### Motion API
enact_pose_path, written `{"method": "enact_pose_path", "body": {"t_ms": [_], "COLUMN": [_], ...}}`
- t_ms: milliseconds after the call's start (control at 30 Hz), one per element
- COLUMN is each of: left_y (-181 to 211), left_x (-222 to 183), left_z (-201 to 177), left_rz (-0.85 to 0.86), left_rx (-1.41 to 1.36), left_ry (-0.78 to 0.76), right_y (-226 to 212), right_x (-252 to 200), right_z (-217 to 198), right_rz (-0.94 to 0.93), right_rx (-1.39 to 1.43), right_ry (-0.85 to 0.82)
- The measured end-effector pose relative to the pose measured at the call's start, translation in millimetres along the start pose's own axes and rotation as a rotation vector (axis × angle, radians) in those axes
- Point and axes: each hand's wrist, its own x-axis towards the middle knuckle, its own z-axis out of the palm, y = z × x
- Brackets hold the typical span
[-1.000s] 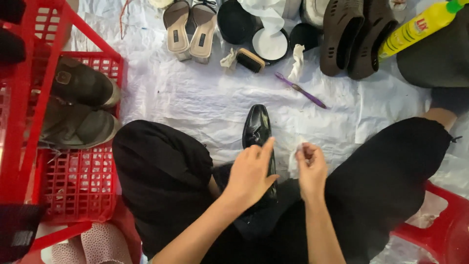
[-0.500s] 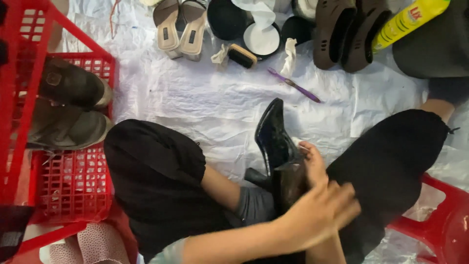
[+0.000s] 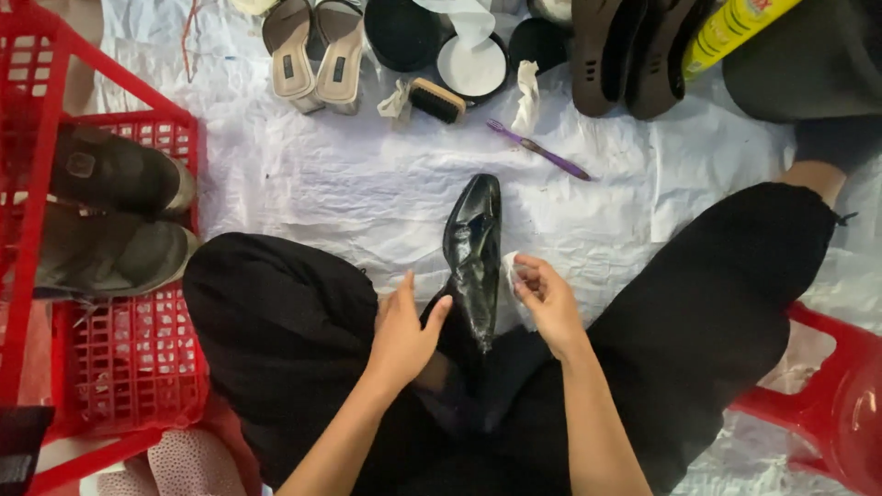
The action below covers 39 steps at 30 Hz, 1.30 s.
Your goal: Cleaning a black high-heeled boot using a cloth and a small brush while sitting on the floor.
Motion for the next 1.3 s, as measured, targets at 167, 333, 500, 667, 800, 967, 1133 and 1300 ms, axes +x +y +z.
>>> {"method": "enact_pose_path", "body": {"t_ms": [167, 333, 500, 667, 800, 967, 1133, 1300], "left_y": [-6.0, 10.1, 75.2, 129.0, 94.4, 32.5, 10.7, 34.3], "left_x": [20.7, 31.7, 16.2, -66.6, -82.4, -110.3, -119.2, -113.2], "left_z": [15.8, 12.3, -14.0, 12.2, 52.8, 135.9, 161.4, 107.1], "left_rz": [0.033, -0.058, 0.888, 1.071, 1.186, 1.096, 1.145, 1.256], "left_rx": [0.149, 0.023, 0.51, 1.262, 1.224, 0.92, 0.456, 0.016], "left_ry": [-0.099, -0.026, 0.443, 0.391, 0.18, 0.24, -0.114, -0.553], "right_y": [13.7, 8.0, 56.7, 47.0, 80.5, 39.2, -6.5, -31.7], "right_x": [4.6, 2.0, 17.1, 1.7, 4.0, -18.5, -32.7, -15.3], "right_z": [-1.3, -0.6, 3.2, 9.4, -5.4, -45.7, -83.5, -62.4], "right_rz": [0.009, 0.013, -0.12, -0.076, 0.085, 0.024, -0.053, -0.177], "right_rx": [-0.075, -0.071, -0.074, 0.024, -0.131, -0.229, -0.201, -0.307], "right_ry": [-0.019, -0.058, -0.147, -0.132, -0.075, -0.053, 0.179, 0.252]}}
